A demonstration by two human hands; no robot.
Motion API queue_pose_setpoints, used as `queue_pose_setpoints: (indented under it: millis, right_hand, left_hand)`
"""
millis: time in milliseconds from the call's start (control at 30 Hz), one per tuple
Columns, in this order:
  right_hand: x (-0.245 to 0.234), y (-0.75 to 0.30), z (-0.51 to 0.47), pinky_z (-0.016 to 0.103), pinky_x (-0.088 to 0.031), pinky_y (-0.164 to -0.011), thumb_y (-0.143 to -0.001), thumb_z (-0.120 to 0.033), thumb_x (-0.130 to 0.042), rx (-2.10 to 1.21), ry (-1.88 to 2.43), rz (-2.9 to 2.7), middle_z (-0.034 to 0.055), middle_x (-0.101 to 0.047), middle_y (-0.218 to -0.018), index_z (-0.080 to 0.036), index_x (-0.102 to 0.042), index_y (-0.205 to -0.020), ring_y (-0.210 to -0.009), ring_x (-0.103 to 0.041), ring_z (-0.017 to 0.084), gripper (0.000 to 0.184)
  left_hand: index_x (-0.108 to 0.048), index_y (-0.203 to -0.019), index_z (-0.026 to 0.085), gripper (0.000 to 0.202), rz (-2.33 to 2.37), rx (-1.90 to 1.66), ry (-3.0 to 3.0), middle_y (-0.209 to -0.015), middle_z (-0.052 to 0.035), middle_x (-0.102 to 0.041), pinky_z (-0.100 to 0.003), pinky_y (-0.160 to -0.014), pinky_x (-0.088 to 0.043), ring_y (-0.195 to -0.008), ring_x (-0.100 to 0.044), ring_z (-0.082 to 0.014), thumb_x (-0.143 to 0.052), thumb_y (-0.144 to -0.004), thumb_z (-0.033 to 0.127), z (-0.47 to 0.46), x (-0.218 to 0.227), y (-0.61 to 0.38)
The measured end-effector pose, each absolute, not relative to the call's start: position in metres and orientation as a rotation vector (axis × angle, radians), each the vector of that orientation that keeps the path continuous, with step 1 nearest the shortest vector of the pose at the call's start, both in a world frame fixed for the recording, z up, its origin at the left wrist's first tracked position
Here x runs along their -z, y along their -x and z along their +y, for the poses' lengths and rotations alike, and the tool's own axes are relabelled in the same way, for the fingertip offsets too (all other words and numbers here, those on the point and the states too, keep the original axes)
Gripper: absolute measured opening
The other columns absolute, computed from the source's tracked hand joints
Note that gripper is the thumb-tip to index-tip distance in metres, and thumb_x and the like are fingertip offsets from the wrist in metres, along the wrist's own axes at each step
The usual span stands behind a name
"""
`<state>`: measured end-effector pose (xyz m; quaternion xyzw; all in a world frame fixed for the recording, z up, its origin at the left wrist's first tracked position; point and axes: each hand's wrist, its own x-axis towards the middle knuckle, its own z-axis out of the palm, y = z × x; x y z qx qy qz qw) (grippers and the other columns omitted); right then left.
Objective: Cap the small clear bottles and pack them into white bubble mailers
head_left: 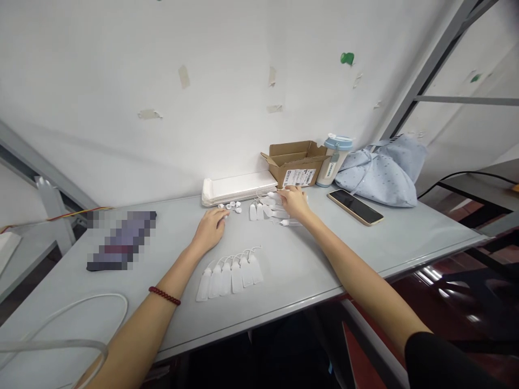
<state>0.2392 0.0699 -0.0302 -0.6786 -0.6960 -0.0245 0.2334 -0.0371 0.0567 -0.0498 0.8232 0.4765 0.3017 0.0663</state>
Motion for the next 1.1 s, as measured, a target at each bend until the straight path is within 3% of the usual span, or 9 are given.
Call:
queue_pose_setpoints:
  millis: [200, 400, 500, 633, 767, 833, 933, 1100]
  right_hand:
    - [0.026, -0.235, 0.065, 0.042, -0.034, -0.084, -0.083, -0.012, -0.045, 0.113, 1.795, -1.94, 0.014, -0.053, -0.12, -0.02, -0.063, -0.114, -0.109, -0.042, 0.031, 0.037]
    - [0.022, -0.232, 0.062, 0.038, -0.037, -0.086, -0.081, -0.013, -0.049, 0.059, 1.567, -1.892, 0.0108, -0.062, -0.102, -0.017, -0.067, -0.098, -0.1, -0.051, 0.025, 0.025]
    - [0.009, -0.235, 0.058, 0.032, -0.04, -0.078, -0.079, -0.015, -0.051, -0.107, 1.491, -1.885, 0.0075, -0.065, -0.084, -0.015, -0.066, -0.086, -0.083, -0.057, 0.02, 0.017]
    - [-0.02, -0.248, 0.039, 0.026, -0.04, -0.064, -0.076, -0.024, -0.055, -0.519, 1.496, -2.057, 0.0023, -0.062, -0.065, -0.015, -0.064, -0.071, -0.064, -0.054, 0.014, 0.014]
    - [-0.028, -0.262, 0.004, 0.024, -0.039, -0.06, -0.065, -0.038, -0.068, -0.875, 1.557, -2.325, 0.0039, -0.063, -0.081, -0.016, -0.064, -0.082, -0.072, -0.055, 0.016, 0.028]
    - [-0.02, -0.266, -0.011, 0.024, -0.038, -0.059, -0.059, -0.031, -0.072, -0.867, 1.686, -2.4, 0.0046, -0.062, -0.082, -0.016, -0.062, -0.081, -0.071, -0.054, 0.016, 0.029]
    - [-0.006, -0.27, -0.018, 0.025, -0.037, -0.062, -0.067, -0.022, -0.061, -0.785, 1.616, -2.402, 0.0031, -0.06, -0.079, -0.016, -0.06, -0.08, -0.07, -0.052, 0.015, 0.014]
    - [-0.007, -0.264, 0.019, 0.027, -0.038, -0.064, -0.077, -0.027, -0.054, -0.321, 1.5, -2.182, 0.0037, -0.058, -0.077, -0.016, -0.057, -0.081, -0.069, -0.051, 0.016, 0.012]
  left_hand:
    - [-0.068, -0.09, 0.018, 0.03, 1.452, -0.915, -2.442, -0.102, -0.009, -0.066, -0.041, -0.09, -0.043, -0.098, -0.057, -0.0257, -0.041, -0.079, 0.017, 0.056, 0.049, 0.037]
    - [-0.069, -0.086, 0.018, 0.028, 1.472, -0.921, -2.425, -0.096, -0.0082, -0.066, -0.038, -0.086, -0.046, -0.094, -0.059, -0.0239, -0.043, -0.078, 0.014, 0.055, 0.048, 0.036]
    - [-0.069, -0.086, 0.017, 0.027, 1.48, -0.901, -2.432, -0.095, -0.0081, -0.067, -0.037, -0.086, -0.046, -0.093, -0.059, -0.0229, -0.043, -0.078, 0.012, 0.055, 0.047, 0.036]
    - [-0.069, -0.084, 0.017, 0.026, 1.464, -0.903, -2.435, -0.091, -0.0066, -0.067, -0.037, -0.085, -0.046, -0.09, -0.059, -0.0219, -0.044, -0.078, 0.011, 0.056, 0.048, 0.037]
    - [-0.069, -0.081, 0.018, 0.026, 1.452, -0.924, -2.441, -0.089, -0.0057, -0.067, -0.036, -0.082, -0.047, -0.087, -0.059, -0.021, -0.046, -0.076, 0.01, 0.057, 0.051, 0.037]
    - [-0.07, -0.08, 0.018, 0.026, 1.446, -0.936, -2.442, -0.088, -0.0055, -0.067, -0.036, -0.082, -0.047, -0.087, -0.059, -0.0208, -0.046, -0.076, 0.01, 0.057, 0.051, 0.036]
    - [-0.07, -0.08, 0.018, 0.026, 1.438, -0.948, -2.437, -0.088, -0.0058, -0.067, -0.036, -0.083, -0.047, -0.087, -0.059, -0.0211, -0.045, -0.077, 0.01, 0.057, 0.051, 0.036]
    - [-0.07, -0.08, 0.019, 0.027, 1.432, -0.956, -2.415, -0.089, -0.0058, -0.066, -0.035, -0.081, -0.047, -0.086, -0.059, -0.0211, -0.045, -0.077, 0.011, 0.056, 0.051, 0.036]
